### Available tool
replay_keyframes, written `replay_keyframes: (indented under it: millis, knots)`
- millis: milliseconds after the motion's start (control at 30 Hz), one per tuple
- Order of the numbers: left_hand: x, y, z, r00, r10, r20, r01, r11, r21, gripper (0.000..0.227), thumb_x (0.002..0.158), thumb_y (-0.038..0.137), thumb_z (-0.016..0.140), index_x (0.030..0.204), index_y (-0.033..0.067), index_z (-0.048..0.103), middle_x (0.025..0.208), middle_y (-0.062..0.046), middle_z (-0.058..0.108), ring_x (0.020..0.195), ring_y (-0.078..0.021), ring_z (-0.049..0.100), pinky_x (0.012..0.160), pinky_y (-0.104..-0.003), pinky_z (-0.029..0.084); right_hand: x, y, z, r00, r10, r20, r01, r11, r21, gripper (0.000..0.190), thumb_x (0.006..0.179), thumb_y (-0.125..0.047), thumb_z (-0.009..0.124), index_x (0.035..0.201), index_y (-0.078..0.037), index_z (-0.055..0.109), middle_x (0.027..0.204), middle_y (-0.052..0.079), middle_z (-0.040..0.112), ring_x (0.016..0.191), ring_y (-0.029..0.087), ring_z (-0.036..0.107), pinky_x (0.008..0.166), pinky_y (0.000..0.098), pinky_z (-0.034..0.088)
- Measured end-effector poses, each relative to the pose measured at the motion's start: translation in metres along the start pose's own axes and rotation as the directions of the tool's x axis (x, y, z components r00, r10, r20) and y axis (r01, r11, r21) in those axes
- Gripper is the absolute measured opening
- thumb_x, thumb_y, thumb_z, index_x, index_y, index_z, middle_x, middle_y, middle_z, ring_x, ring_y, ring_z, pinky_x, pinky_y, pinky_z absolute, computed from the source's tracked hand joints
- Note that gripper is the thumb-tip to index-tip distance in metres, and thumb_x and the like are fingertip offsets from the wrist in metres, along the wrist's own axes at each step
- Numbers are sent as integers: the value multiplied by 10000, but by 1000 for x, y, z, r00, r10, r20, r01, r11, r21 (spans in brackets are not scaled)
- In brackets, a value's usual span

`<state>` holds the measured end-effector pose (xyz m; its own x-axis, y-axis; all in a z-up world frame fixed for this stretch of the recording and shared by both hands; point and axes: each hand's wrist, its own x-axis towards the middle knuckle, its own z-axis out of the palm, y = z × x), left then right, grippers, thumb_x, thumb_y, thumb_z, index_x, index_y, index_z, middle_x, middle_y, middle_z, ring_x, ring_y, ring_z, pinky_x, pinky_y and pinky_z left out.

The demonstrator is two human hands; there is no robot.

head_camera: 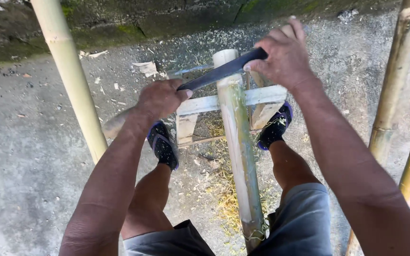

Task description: The person is using a machete to shave and shape a piece of bamboo.

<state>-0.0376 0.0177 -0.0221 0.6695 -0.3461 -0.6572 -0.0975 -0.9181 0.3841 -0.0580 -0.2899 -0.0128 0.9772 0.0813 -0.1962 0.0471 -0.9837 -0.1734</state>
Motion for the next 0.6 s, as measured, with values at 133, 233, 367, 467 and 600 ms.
replay_keyframes:
  millis: [133, 233, 367, 467, 600]
  knots:
    - [20, -5, 21, 993, 24, -115, -14, 996, 86, 632, 1054, 629, 298, 1195, 160, 697, 751, -55, 648, 797, -159, 601, 825, -478, 485, -66, -10, 65, 885, -94, -455, 21, 986, -163, 927, 877, -626, 766, 1534, -37, 483, 1472, 250, 461, 1417, 419, 397, 1224, 562, 147]
    - [20, 6, 9, 997, -2, -78, 17, 983, 182, 624, 1121, 506, 200, 1209, 70, 639, 682, -42, 559, 550, -151, 539, 484, -414, 547, -145, -68, 86, 960, 264, -92, -148, 761, 631, 1190, 770, -536, 829, 1577, 48, 177, 1524, 281, 327, 1470, 392, 294, 1233, 553, 275]
    - [48, 8, 8, 966, 75, -248, -41, 989, 141, 629, 1055, 560, 269, 1156, 64, 644, 591, 8, 494, 438, -105, 443, 366, -331, 446, -186, -119, 86, 842, 403, 358, -532, 517, 670, 1033, 664, -305, 809, 1486, -26, 250, 1307, 220, 573, 1198, 355, 602, 1066, 431, 472]
    - [46, 9, 19, 962, 32, -272, -14, 998, 69, 602, 1053, 536, 284, 1144, 65, 647, 592, 11, 498, 447, -109, 459, 370, -347, 456, -189, -128, 83, 785, 494, 373, -605, 485, 631, 874, 686, -259, 768, 1434, -83, 350, 1165, 178, 690, 1035, 337, 723, 966, 399, 565]
    - [15, 21, 24, 971, 209, -113, -148, 904, 400, 633, 1078, 613, 283, 1187, 114, 657, 623, -41, 495, 485, -152, 522, 423, -347, 508, -188, -128, 81, 786, 515, 342, -599, 499, 627, 812, 692, -258, 777, 1394, -95, 403, 1135, 176, 708, 996, 335, 740, 940, 422, 571]
